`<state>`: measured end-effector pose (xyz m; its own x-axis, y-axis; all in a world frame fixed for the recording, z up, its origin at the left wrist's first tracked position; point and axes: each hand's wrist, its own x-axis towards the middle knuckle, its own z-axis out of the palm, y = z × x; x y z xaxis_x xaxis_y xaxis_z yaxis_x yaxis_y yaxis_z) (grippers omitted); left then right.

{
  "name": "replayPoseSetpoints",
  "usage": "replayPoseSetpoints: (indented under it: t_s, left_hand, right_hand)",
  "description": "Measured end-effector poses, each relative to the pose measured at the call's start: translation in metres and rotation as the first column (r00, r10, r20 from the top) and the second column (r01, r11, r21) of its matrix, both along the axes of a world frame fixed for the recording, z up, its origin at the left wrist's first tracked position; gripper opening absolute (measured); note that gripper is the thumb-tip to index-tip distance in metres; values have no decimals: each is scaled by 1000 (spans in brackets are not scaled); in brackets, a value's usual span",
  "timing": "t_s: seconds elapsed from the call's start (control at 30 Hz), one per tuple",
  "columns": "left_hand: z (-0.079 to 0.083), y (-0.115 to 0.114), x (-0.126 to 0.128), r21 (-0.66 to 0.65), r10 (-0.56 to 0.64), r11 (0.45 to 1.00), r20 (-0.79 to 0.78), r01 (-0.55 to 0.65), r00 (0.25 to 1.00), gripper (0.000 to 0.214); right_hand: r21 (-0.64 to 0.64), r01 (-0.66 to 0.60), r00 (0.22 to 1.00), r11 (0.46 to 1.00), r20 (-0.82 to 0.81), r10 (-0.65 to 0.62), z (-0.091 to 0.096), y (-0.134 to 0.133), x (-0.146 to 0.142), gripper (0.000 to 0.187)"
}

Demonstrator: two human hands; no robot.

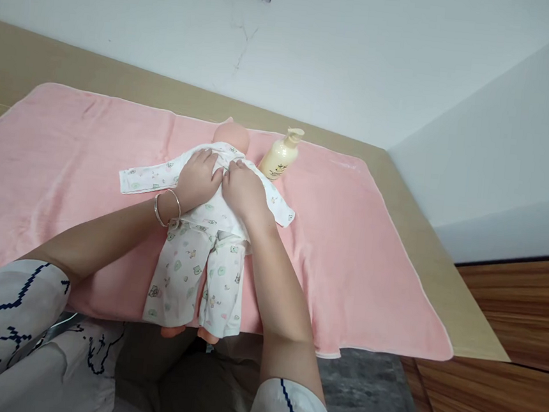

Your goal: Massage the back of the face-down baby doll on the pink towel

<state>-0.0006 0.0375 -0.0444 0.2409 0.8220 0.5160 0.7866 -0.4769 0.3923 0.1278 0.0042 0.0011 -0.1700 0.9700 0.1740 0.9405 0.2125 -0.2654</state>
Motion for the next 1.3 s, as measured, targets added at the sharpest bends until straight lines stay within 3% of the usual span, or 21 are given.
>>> replayPoseSetpoints:
  t_s: [0.13,0.37,0.43,0.57,0.67,0.83,0.97,1.07,1.17,1.3]
  left_hand:
    - [-2,4,-3,26,-48,999,5,48,999,33]
    - [1,-12,3,22,26,999,32,-27,999,24]
    - [0,-10,3,3,29,1000,74,-29,997,22]
    - [-5,2,-1,-33,59,998,139,-55,988,33]
    - [-9,8,-3,-32,39,999,142,-34,989,39]
    - [-11,5,-1,22,-39,999,157,36,987,33]
    - [-15,4,0,14,9,1000,231,-12,973,34]
    - [-18,6,0,-39,81,997,297,-73,951,43]
    - [-19,6,-1,-48,66,997,317,-53,946,46]
    - [-18,5,-2,-7,28,1000,313,-27,949,42]
  right_hand:
    - [57,30,999,998,-28,-29,1,-3,-7,39]
    - [124,-131,946,983,-280,162,-33,32,35,48]
    - [133,-111,959,985,-245,141,-28,27,32,46]
    - [91,-3,1000,996,-24,6,3,-3,2,36]
    - [29,-17,999,999,48,16,16,-16,-13,37]
    - [90,-50,976,995,-208,68,-7,7,11,45]
    - [119,100,931,988,-362,-50,-16,22,29,52]
    - [215,168,918,962,-389,-73,-16,18,22,56]
    - [240,81,949,967,-315,-1,-20,14,4,52]
    - [122,-41,959,992,-273,73,-15,8,-6,49]
